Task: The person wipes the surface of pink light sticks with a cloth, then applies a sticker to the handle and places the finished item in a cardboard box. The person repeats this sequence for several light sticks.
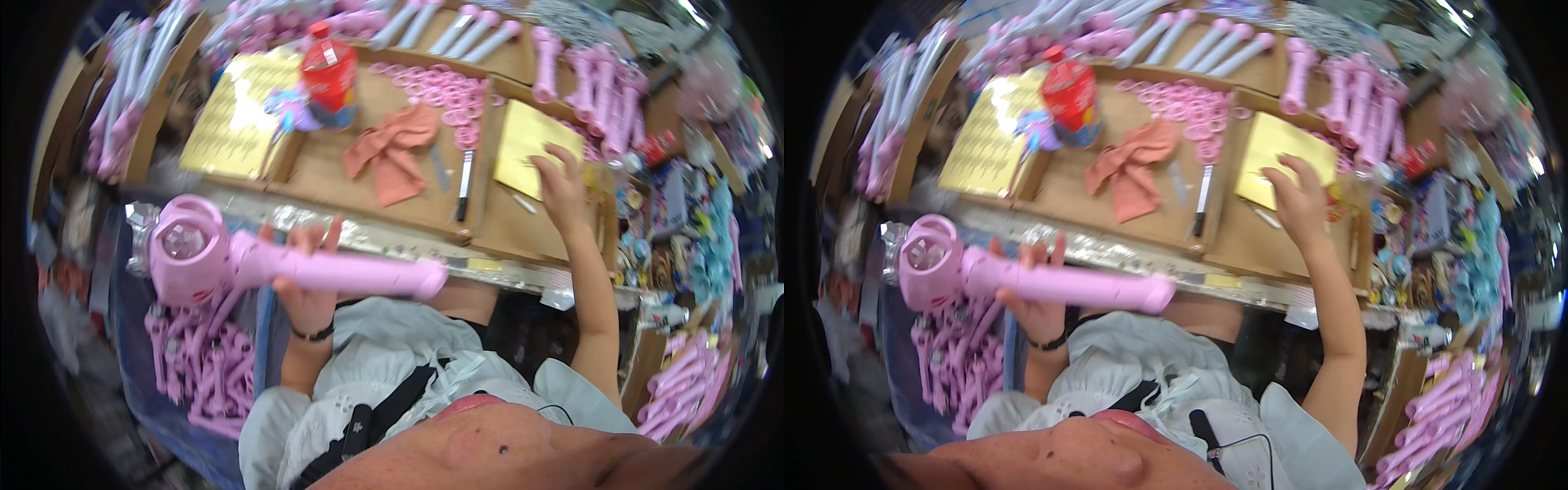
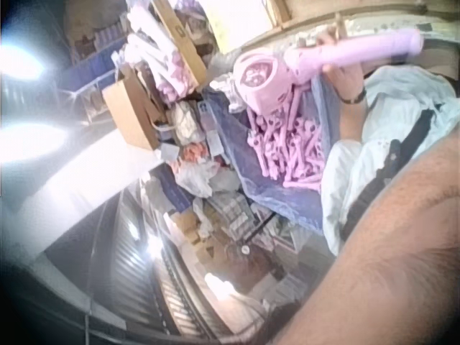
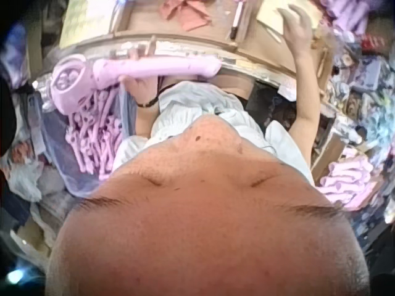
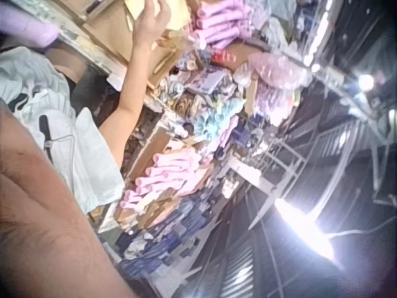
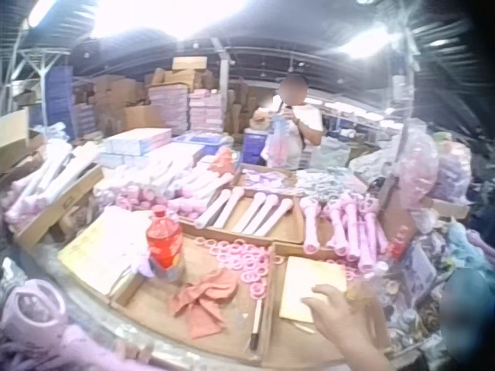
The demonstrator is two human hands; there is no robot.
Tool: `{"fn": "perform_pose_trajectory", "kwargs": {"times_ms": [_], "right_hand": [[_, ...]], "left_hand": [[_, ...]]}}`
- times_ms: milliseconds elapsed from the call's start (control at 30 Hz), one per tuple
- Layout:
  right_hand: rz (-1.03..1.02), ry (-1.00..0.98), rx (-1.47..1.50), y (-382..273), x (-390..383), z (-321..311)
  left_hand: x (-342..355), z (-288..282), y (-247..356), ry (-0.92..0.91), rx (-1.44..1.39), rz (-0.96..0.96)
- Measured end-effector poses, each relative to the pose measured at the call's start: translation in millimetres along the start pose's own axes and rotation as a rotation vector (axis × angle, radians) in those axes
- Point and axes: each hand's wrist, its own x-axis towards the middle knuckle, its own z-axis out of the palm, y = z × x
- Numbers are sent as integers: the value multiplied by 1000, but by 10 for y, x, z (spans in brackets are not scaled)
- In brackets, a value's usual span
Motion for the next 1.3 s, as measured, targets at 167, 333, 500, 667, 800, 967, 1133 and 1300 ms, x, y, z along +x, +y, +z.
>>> {"fn": "perform_pose_trajectory", "kwargs": {"times_ms": [167, 333, 500, 667, 800, 967, 1133, 1300], "right_hand": [[89, 414, 297, -912, 141, -305], [683, 319, 1277, -1688, 122, -268], [870, -20, 1514, -1961, 242, -205], [764, -113, 1271, -2076, 314, -146], [673, -118, 1119, -2102, 314, -119], [625, -69, 1035, -2116, 318, -76], [606, -54, 1015, -2119, 319, -68], [600, -137, 1005, -2102, 315, -106]], "left_hand": [[71, -49, -7, -7, 85, -100], [8, -17, -69, 22, -9, -175], [-19, 32, -43, -33, 73, -207], [-11, 54, -59, -90, 70, -176], [-3, 43, -75, -97, 3, -154], [-2, 19, -53, -116, 20, -162], [-5, 9, -63, -116, 23, -162], [12, -13, -63, -128, 49, -176]]}}
